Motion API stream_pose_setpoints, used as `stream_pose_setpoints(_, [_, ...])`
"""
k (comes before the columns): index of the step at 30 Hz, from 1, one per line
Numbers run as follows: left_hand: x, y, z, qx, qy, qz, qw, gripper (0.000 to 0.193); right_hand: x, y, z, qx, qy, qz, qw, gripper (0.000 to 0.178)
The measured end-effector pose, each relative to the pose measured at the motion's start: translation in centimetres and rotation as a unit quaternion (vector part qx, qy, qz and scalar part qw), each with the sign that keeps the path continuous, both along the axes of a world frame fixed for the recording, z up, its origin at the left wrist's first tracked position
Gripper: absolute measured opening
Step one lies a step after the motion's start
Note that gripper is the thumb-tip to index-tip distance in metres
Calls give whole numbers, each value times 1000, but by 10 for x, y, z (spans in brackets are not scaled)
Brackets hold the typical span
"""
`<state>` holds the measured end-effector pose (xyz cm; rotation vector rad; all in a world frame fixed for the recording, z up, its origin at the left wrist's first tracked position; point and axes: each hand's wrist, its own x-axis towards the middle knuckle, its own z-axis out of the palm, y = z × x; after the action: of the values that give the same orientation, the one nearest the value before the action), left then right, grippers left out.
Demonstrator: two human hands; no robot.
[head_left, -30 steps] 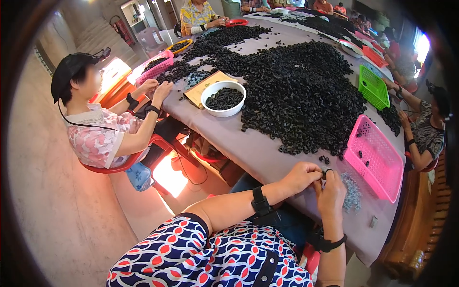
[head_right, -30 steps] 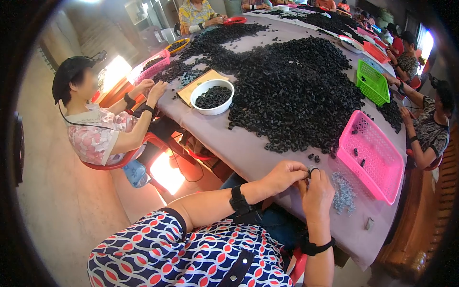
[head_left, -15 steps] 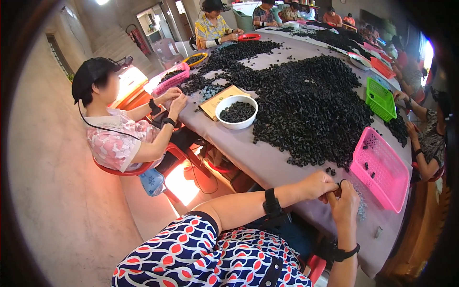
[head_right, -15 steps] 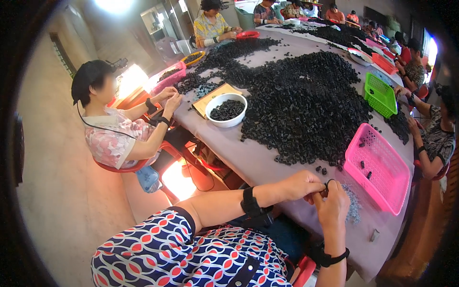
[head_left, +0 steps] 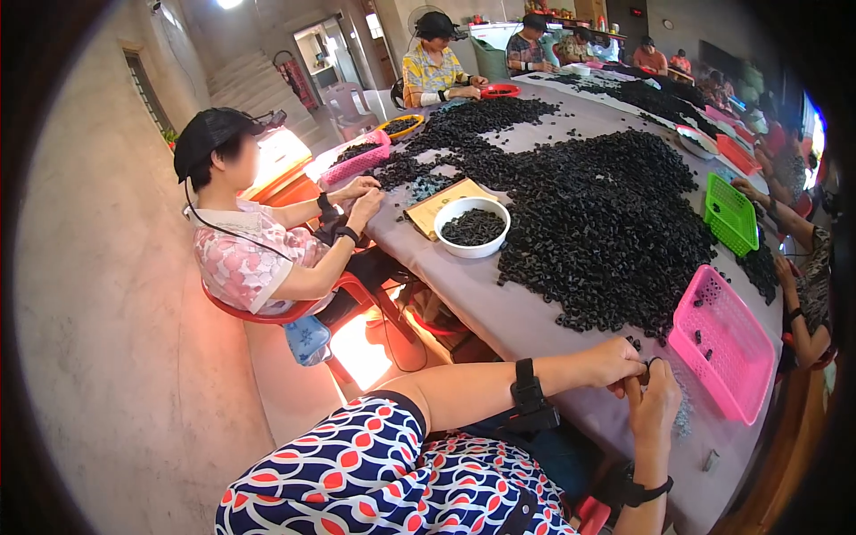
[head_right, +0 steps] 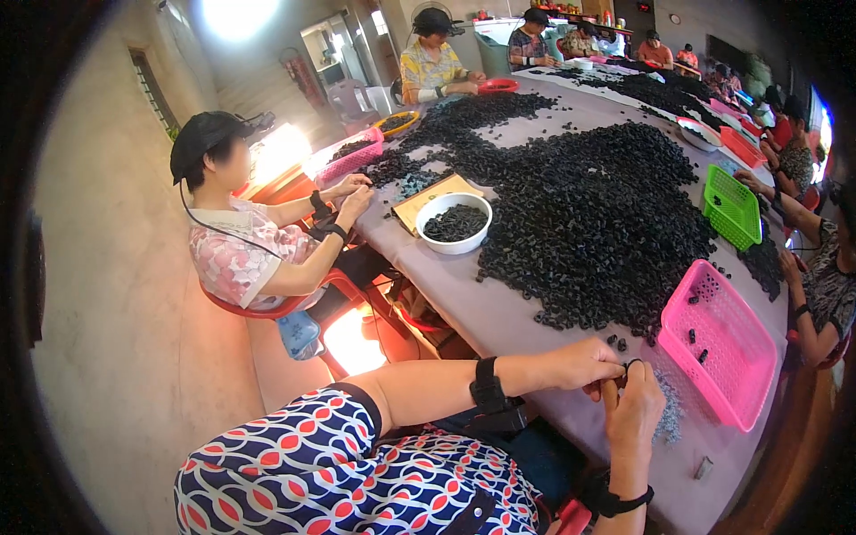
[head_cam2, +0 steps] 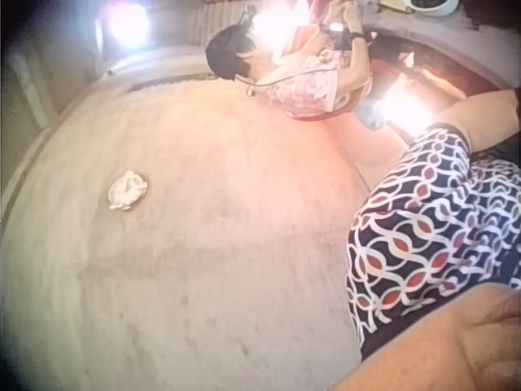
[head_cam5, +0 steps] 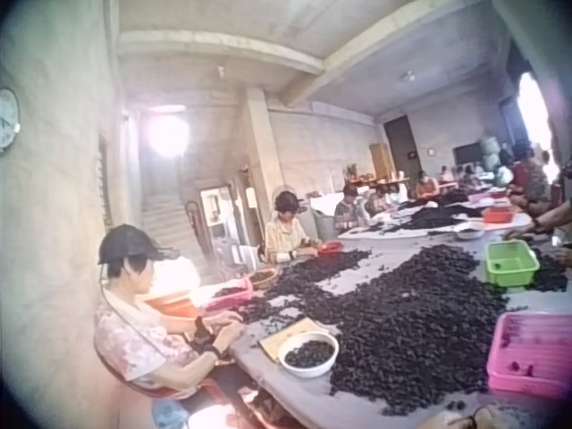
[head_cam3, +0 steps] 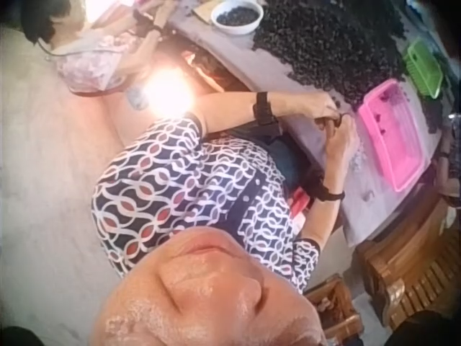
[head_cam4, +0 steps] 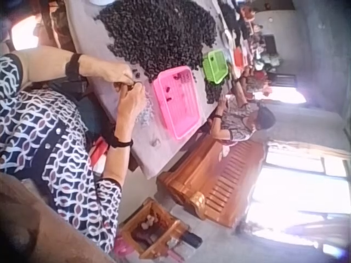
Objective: Assembling small black plastic/rubber footwear components at a factory table.
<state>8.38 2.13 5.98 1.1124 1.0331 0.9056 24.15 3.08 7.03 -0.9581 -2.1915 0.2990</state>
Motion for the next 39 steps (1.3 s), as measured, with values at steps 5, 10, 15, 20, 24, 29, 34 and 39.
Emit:
stream_pose_setpoints(5, [3,2,0,40,68,11,997,29,2,-2,1,19,-26,3,999,23])
stream_pose_setpoints(10, [-2,3,-5,38,23,3,999,31,-3,1,5,-1,8,-2,1000,22])
stream_pose_setpoints(15, [-27,-2,2,156,104,152,970,29,11,30,18,-28,95,-87,991,27])
stream_pose_setpoints(20, [-54,-10,-27,289,346,212,867,20,45,54,7,-53,109,-111,986,25])
stream_pose_setpoints(24, [-51,-12,-47,335,463,168,803,22,78,65,-6,-26,64,-159,985,20])
stream_pose_setpoints(29, [-73,-7,-53,378,446,199,786,24,75,79,-6,-37,31,-159,986,28])
stream_pose_setpoints(34, [-70,-11,-51,313,359,286,831,25,98,86,3,-44,121,-212,969,32])
stream_pose_setpoints(39, [-62,-12,-58,294,359,250,850,25,118,90,15,-39,36,-243,968,23])
